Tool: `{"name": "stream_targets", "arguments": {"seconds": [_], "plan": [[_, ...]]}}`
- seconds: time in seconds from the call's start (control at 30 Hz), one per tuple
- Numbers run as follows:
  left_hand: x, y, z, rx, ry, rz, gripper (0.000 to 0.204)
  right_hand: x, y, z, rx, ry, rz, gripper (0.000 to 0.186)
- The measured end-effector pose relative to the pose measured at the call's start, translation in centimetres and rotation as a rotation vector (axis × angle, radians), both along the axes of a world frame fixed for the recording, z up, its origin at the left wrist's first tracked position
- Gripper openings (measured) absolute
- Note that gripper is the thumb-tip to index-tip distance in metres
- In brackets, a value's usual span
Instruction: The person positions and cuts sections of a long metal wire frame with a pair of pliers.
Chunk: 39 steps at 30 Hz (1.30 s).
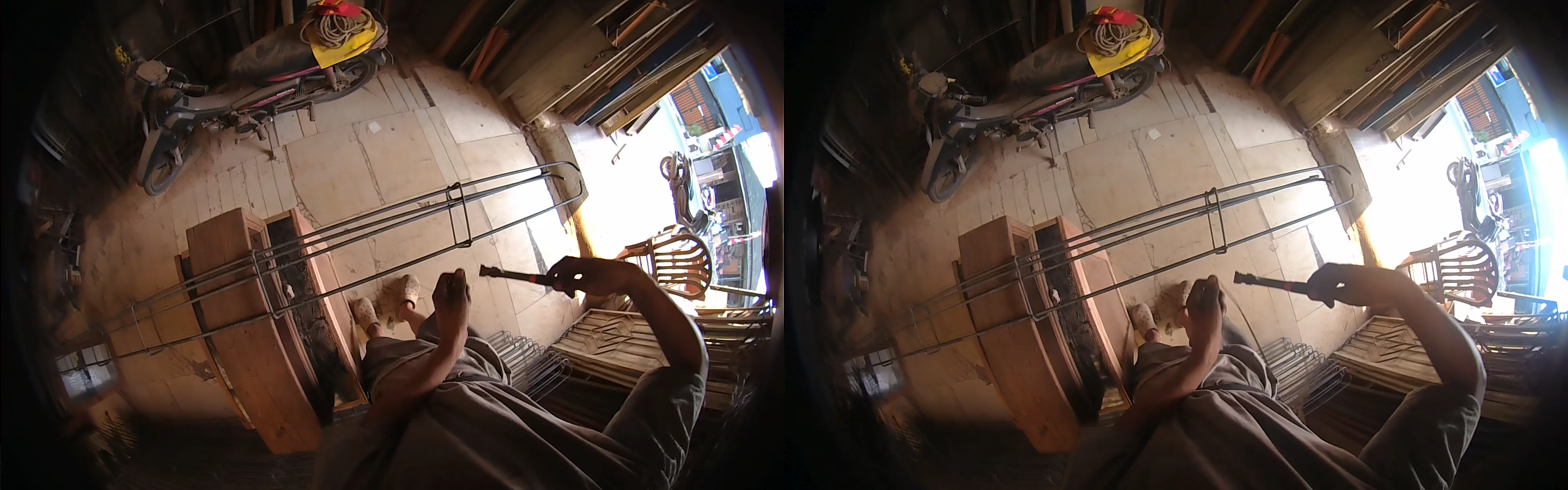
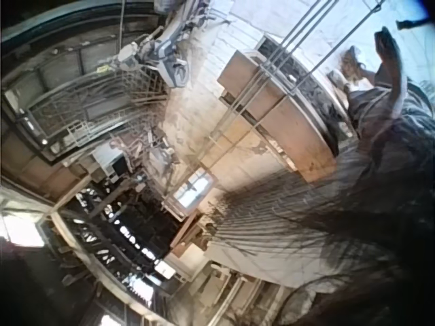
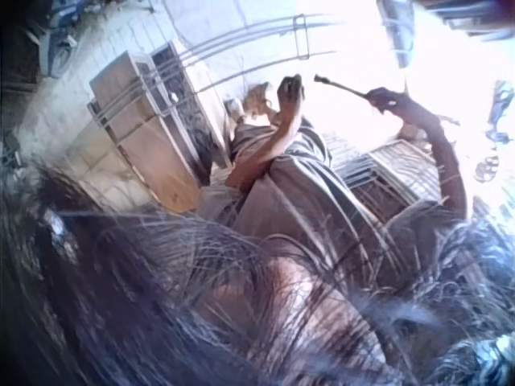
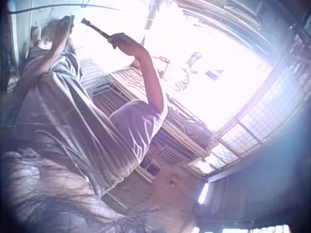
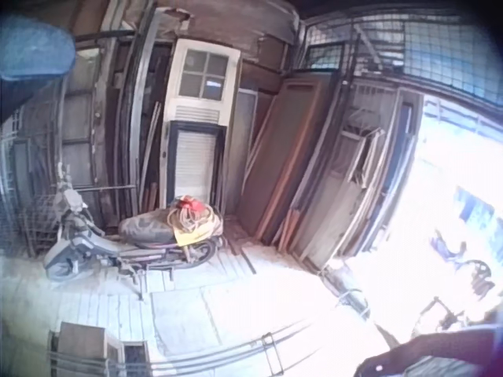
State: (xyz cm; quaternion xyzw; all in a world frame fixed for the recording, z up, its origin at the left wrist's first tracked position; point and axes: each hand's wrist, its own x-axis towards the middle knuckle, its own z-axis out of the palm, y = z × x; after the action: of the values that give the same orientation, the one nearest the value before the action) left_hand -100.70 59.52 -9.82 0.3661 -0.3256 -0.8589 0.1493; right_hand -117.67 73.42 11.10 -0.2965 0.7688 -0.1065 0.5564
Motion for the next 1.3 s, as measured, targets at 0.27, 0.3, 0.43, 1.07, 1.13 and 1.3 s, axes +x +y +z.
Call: {"name": "stream_targets", "arguments": {"seconds": [0.27,0.3,0.43,1.07,1.13,1.3], "plan": [[-3.1,-7.2,12.9,-0.064,0.14,-0.073,0.031,4.0,9.5,-11.6,-0.029,-0.153,-0.249,0.03],[-4.9,-8.2,13.6,-0.087,0.165,-0.014,0.03,4.5,11.4,-14.1,-0.144,-0.245,-0.378,0.032],[-11.9,-12.4,15.4,-0.586,0.151,-0.019,0.026,7.1,12.2,-16.5,-0.09,-0.449,-0.974,0.042],[-16.9,-14.5,6.6,-1.463,-0.49,-1.023,0.039,-3.5,11.8,-22.6,-1.189,-0.589,-1.777,0.021],[-16.3,-14.2,7.2,-1.497,-0.521,-1.01,0.041,-4.1,11.9,-22.6,-1.126,-0.613,-1.756,0.02],[-16.0,-13.4,8.2,-1.6,-0.573,-1.012,0.038,-2.6,11.3,-24.2,-1.021,-0.665,-1.781,0.02]]}}
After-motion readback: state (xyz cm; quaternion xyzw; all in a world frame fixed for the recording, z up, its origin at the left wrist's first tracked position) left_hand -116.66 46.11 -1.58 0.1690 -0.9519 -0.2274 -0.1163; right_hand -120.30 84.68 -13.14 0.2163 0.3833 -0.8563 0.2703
